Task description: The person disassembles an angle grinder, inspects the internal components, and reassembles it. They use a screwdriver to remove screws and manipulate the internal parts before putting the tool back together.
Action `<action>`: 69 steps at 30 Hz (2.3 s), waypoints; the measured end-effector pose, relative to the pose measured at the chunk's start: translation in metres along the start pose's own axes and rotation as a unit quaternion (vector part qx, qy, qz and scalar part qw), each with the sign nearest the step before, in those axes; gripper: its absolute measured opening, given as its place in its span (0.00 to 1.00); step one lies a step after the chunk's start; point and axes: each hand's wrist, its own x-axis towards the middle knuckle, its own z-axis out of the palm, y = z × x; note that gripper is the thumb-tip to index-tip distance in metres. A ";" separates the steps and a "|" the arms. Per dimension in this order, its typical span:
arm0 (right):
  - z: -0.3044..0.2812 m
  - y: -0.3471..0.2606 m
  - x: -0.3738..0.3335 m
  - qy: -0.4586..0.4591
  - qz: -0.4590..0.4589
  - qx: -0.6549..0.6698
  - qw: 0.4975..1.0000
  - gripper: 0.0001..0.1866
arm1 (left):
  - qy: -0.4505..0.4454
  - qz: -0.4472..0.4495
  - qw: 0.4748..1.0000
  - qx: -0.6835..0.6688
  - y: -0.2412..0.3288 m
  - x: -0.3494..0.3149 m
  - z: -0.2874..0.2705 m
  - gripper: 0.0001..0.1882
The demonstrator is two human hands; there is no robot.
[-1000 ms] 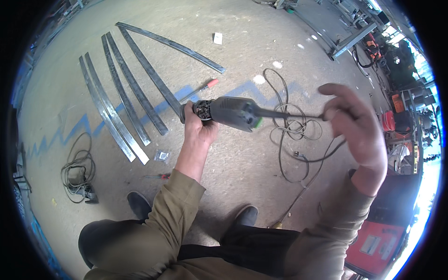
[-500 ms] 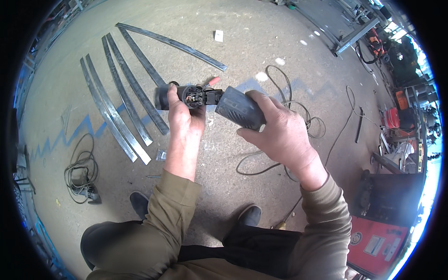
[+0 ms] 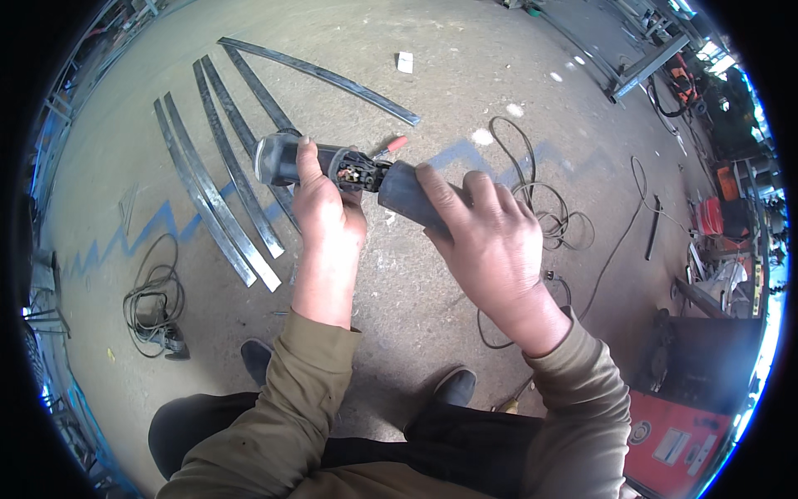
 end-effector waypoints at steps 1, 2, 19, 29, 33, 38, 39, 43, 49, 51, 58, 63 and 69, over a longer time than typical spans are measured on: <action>0.004 -0.003 0.001 0.005 -0.001 -0.006 1.000 0.45 | 0.016 -0.001 1.000 0.009 -0.002 0.001 0.000 0.29; 0.007 -0.005 0.001 0.005 0.000 -0.011 1.000 0.45 | -0.003 0.002 1.000 0.002 -0.003 0.001 -0.001 0.31; 0.010 0.002 -0.006 -0.043 0.010 0.141 0.989 0.37 | 0.006 0.033 0.997 0.065 -0.004 -0.003 0.004 0.42; 0.025 0.002 -0.004 0.030 -0.009 0.142 0.989 0.39 | -0.029 0.056 0.997 0.051 0.003 -0.011 0.011 0.40; 0.031 0.004 -0.003 0.064 -0.030 0.114 0.991 0.38 | -0.019 0.070 0.996 0.054 0.002 -0.011 0.012 0.38; 0.021 0.010 -0.002 -0.056 0.087 0.346 0.932 0.34 | -0.051 0.064 0.996 0.021 0.003 -0.008 0.006 0.36; 0.018 0.013 -0.001 -0.081 0.090 0.374 0.920 0.33 | -0.049 0.058 0.997 0.009 0.002 -0.007 0.006 0.35; 0.010 0.029 0.007 -0.175 0.122 0.471 0.856 0.34 | -0.080 0.054 0.995 0.027 0.002 -0.003 0.002 0.35; 0.019 0.025 0.003 -0.136 0.078 0.403 0.902 0.38 | -0.061 0.068 0.994 0.055 0.000 -0.002 0.004 0.36; 0.020 0.025 0.001 -0.135 0.106 0.442 0.881 0.37 | -0.060 0.067 0.995 0.048 0.000 -0.002 0.004 0.35; 0.027 0.021 0.000 -0.017 -0.018 0.249 0.968 0.41 | -0.062 0.038 0.996 0.043 -0.003 0.004 0.004 0.32; 0.018 0.029 -0.002 -0.073 0.041 0.384 0.920 0.47 | -0.028 -0.013 0.999 -0.013 0.000 0.008 0.001 0.27; 0.002 0.035 0.001 -0.200 0.149 0.560 0.790 0.42 | -0.044 -0.066 0.996 -0.049 0.011 0.025 -0.008 0.29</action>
